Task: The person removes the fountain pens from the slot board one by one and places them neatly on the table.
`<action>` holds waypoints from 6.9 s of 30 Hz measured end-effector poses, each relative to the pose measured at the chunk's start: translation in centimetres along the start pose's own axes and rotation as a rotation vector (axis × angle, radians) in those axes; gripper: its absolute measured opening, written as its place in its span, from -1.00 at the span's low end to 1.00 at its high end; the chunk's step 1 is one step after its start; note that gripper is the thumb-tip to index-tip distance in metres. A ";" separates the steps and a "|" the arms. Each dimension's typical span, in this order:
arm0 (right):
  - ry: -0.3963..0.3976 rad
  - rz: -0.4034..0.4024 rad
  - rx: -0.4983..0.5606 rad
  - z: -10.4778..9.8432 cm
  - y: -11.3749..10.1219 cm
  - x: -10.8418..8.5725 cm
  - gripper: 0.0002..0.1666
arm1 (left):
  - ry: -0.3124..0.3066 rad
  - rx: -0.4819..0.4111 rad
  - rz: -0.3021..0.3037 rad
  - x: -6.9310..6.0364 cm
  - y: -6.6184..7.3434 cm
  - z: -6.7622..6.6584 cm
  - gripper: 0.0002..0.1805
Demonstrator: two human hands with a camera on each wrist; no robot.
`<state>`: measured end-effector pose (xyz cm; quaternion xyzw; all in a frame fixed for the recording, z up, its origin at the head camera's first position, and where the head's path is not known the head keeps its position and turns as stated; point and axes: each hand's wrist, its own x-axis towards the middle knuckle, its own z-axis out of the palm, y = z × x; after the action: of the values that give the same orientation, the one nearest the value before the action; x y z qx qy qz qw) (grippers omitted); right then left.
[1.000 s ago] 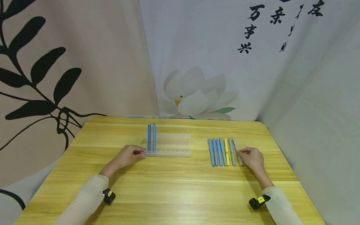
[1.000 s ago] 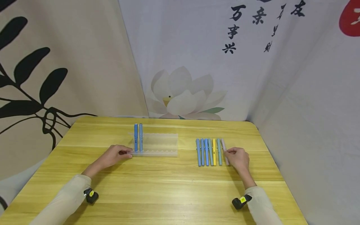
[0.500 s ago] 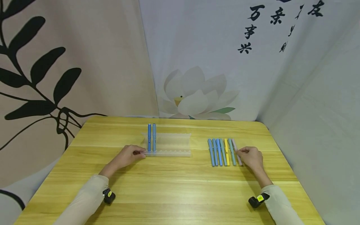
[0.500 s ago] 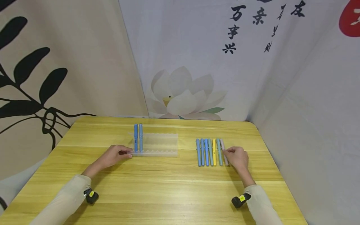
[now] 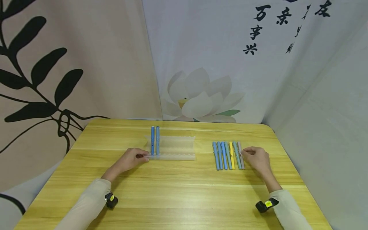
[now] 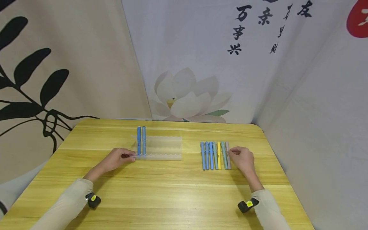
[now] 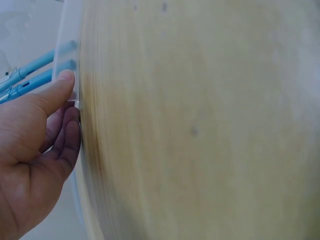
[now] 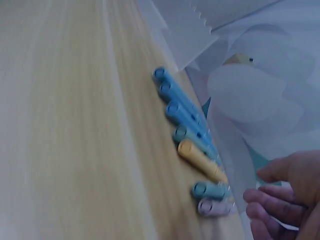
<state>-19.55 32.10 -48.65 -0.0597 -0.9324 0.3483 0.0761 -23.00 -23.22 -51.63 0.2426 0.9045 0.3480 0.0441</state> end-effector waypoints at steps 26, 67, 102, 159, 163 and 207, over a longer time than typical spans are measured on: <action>-0.124 -0.331 0.328 6.0 -9.0 -0.8 -0.66 | -0.006 0.007 -0.019 -0.3 0.2 -0.2 -0.65; -0.307 -0.406 0.429 19.1 -20.1 -0.5 -0.65 | -0.001 -0.033 -0.008 0.0 0.4 -0.1 -0.69; -0.297 -0.335 0.433 22.6 -23.0 0.7 -0.79 | -0.015 -0.032 0.004 0.2 0.3 -0.1 -0.68; -0.148 -0.348 0.479 14.5 -19.6 -0.4 -0.71 | -0.007 0.000 0.013 0.1 0.0 0.0 -0.66; -0.136 -0.330 0.478 13.6 -18.9 -0.4 -0.71 | -0.009 -0.003 0.015 0.1 0.1 -0.1 -0.66; 0.037 -0.159 0.345 4.9 -8.6 -0.8 -0.64 | -0.016 0.007 -0.009 0.1 0.2 -0.3 -0.64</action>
<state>-20.17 22.34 -46.73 0.0214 -0.8590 0.4948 0.1297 -23.09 -23.25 -51.31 0.2413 0.9065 0.3426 0.0522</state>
